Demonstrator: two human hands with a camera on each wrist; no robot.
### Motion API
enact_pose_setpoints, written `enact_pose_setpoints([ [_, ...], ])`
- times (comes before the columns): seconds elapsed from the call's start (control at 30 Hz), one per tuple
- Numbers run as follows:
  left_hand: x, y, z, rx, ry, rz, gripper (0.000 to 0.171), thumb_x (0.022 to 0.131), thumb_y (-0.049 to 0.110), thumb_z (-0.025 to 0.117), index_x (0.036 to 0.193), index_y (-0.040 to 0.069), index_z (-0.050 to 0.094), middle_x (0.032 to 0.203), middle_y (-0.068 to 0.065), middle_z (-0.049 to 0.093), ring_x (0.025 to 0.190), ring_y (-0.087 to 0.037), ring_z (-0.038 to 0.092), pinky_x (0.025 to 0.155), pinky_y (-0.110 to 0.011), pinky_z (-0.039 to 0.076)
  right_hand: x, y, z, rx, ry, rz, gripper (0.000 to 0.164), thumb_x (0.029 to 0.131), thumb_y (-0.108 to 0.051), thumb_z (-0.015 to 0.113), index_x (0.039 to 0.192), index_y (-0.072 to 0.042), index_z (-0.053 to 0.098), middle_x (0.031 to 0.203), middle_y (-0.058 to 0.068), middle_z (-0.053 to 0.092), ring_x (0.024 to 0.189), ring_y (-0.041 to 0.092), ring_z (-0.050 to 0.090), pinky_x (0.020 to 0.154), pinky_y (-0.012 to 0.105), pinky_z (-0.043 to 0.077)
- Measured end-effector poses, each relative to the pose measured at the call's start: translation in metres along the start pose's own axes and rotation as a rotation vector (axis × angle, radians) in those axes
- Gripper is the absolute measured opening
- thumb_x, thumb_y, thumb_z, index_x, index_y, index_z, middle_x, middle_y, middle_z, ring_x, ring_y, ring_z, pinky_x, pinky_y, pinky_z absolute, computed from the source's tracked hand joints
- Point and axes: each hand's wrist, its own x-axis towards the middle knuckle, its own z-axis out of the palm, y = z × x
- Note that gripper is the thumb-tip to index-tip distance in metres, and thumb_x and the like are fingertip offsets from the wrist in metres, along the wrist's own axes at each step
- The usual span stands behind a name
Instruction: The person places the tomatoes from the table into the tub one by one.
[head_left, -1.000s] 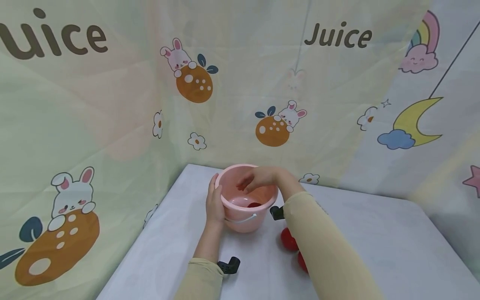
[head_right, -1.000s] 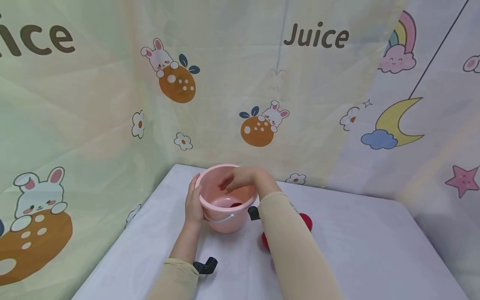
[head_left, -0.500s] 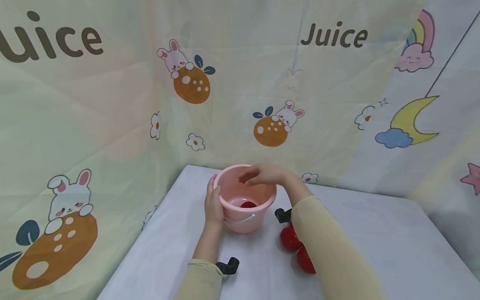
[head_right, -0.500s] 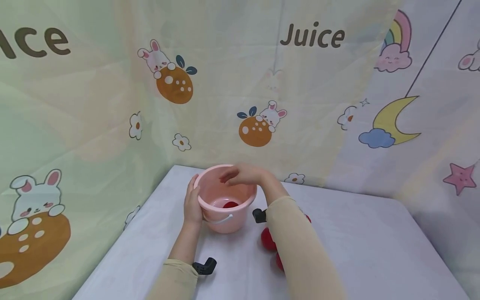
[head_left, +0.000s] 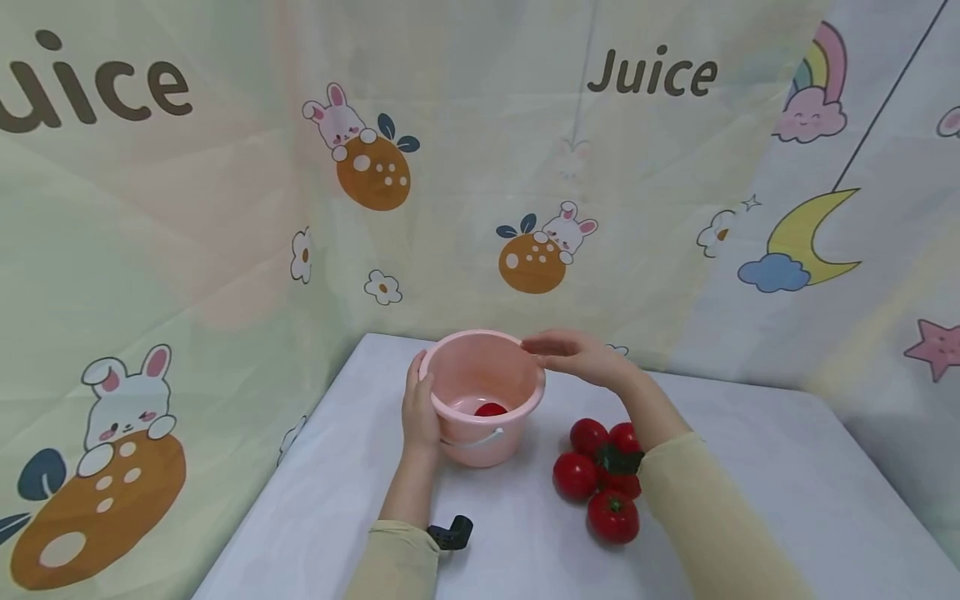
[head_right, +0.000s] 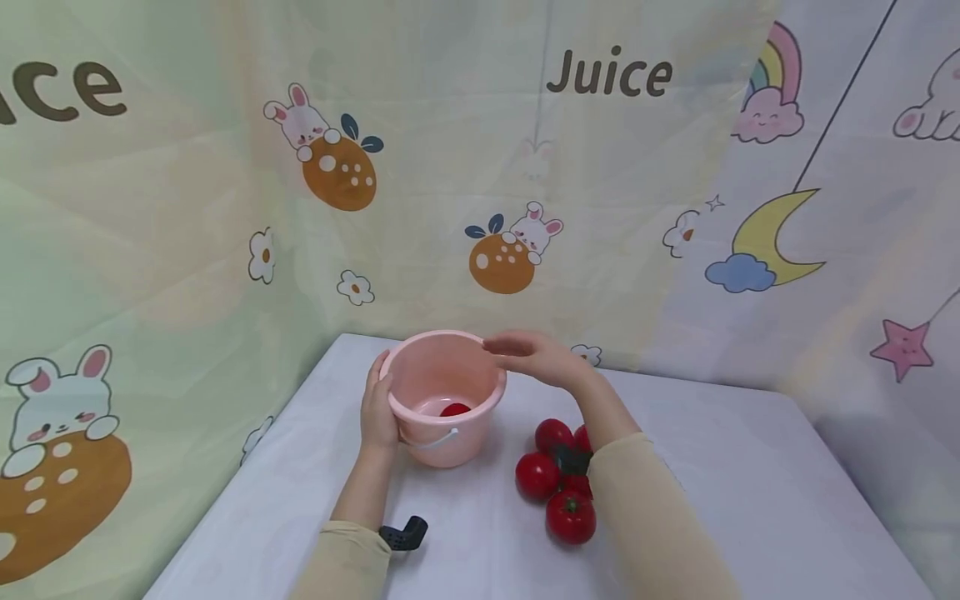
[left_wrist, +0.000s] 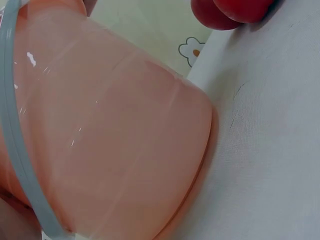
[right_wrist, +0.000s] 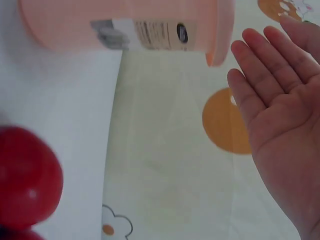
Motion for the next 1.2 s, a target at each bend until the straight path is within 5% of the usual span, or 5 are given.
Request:
enact_pose_setpoints([
  [0.17, -0.001, -0.001, -0.001, 0.003, 0.002, -0.004, 0.041, 0.101, 0.048, 0.037, 0.142, 0.054, 0.036, 0.147, 0.025, 0.043, 0.139, -0.011, 0.040, 0.112, -0.054, 0.040, -0.031, 0.019, -0.008, -0.010, 0.083, 0.031, 0.048, 0.092, -0.045, 0.066, 0.137, -0.034, 0.054, 0.145, 0.001, 0.054, 0.138, 0.028, 0.047, 0.105, 0.054, 0.047],
  [0.63, 0.001, -0.001, 0.000, -0.030, -0.022, -0.013, 0.044, 0.103, 0.043, 0.035, 0.147, 0.046, 0.034, 0.150, 0.019, 0.042, 0.141, -0.015, 0.038, 0.114, -0.055, 0.037, -0.113, 0.094, -0.013, -0.075, 0.244, 0.179, 0.062, 0.093, -0.051, 0.060, 0.147, -0.026, 0.045, 0.152, 0.008, 0.046, 0.142, 0.038, 0.039, 0.105, 0.061, 0.043],
  [1.2, -0.002, -0.002, 0.002, -0.016, -0.003, -0.011, 0.040, 0.102, 0.046, 0.037, 0.141, 0.055, 0.037, 0.145, 0.026, 0.044, 0.136, -0.010, 0.042, 0.110, -0.053, 0.042, -0.140, 0.148, 0.015, 0.057, 0.306, 0.285, 0.071, 0.093, -0.045, 0.064, 0.154, -0.023, 0.033, 0.158, 0.011, 0.037, 0.146, 0.043, 0.029, 0.107, 0.066, 0.039],
])
